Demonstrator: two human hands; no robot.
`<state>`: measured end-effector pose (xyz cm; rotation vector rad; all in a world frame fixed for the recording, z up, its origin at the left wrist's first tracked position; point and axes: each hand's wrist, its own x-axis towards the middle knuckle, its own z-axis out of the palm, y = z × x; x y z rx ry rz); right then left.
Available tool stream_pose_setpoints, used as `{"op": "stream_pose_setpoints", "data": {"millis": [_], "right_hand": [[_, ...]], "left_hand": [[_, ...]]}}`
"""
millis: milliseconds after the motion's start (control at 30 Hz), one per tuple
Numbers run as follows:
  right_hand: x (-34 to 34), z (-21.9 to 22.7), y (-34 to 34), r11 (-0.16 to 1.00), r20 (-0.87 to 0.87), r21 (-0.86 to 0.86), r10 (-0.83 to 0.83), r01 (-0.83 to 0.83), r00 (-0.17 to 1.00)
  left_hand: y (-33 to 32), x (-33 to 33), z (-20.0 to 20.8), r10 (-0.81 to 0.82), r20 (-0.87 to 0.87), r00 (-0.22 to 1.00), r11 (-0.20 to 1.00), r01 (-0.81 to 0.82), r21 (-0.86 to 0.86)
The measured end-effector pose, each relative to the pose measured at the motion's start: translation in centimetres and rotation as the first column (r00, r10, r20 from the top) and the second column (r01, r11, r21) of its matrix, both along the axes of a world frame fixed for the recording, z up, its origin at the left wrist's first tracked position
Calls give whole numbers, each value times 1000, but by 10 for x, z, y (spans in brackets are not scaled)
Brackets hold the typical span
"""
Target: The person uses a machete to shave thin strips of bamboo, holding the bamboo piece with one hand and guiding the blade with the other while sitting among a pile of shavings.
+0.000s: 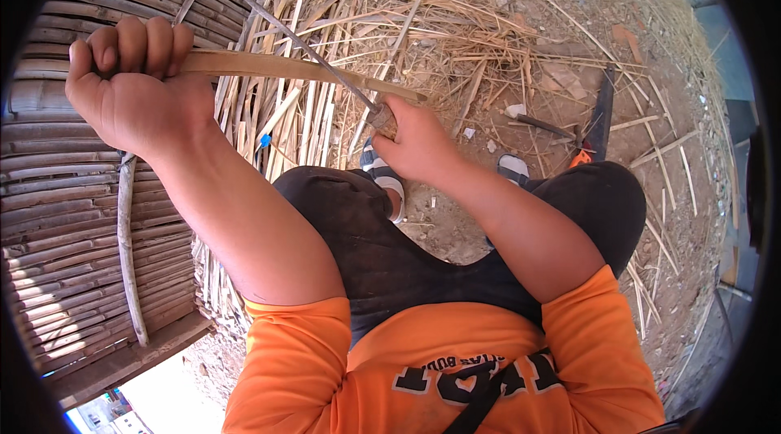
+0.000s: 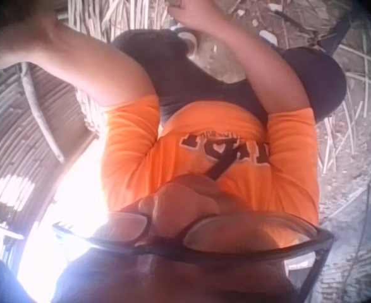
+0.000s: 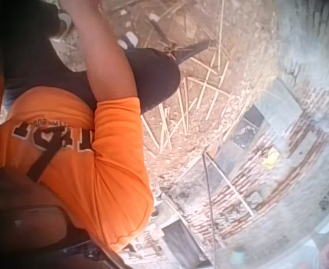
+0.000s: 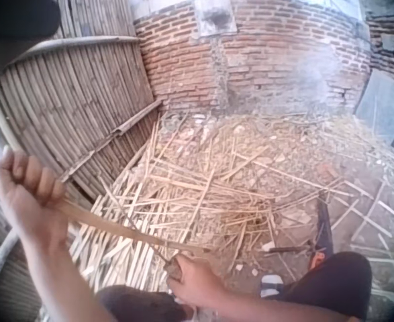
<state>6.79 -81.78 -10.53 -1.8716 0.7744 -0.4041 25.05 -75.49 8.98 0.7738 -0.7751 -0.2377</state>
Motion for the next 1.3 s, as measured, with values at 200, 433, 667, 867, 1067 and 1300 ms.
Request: {"op": "stream_pose_setpoints", "data": {"millis": [200, 433, 667, 867, 1067, 1300], "right_hand": [[-15, -98, -4, 977, -208, -50, -212, 206, 955], [-2, -31, 3, 996, -72, 41, -77, 80, 994], [-24, -134, 4, 975, -296, 37, -200, 220, 934], [-21, -116, -16, 975, -261, -65, -223, 214, 939], [-8, -106, -10, 994, -145, 6, -110, 112, 983], [-39, -168, -28, 977, -478, -9, -191, 212, 858]], "left_hand": [[1, 5, 0, 39, -47, 998, 999, -38, 9], [-4, -1, 1, 109, -15, 994, 994, -109, 20], [-5, 0, -2, 131, -6, 991, 991, -131, 24], [-1, 14, -6, 59, -68, 996, 998, -59, 9], [8, 14, -4, -17, -16, 1000, 1000, 16, -23], [4, 15, -7, 119, -46, 992, 993, -120, -5]]}}
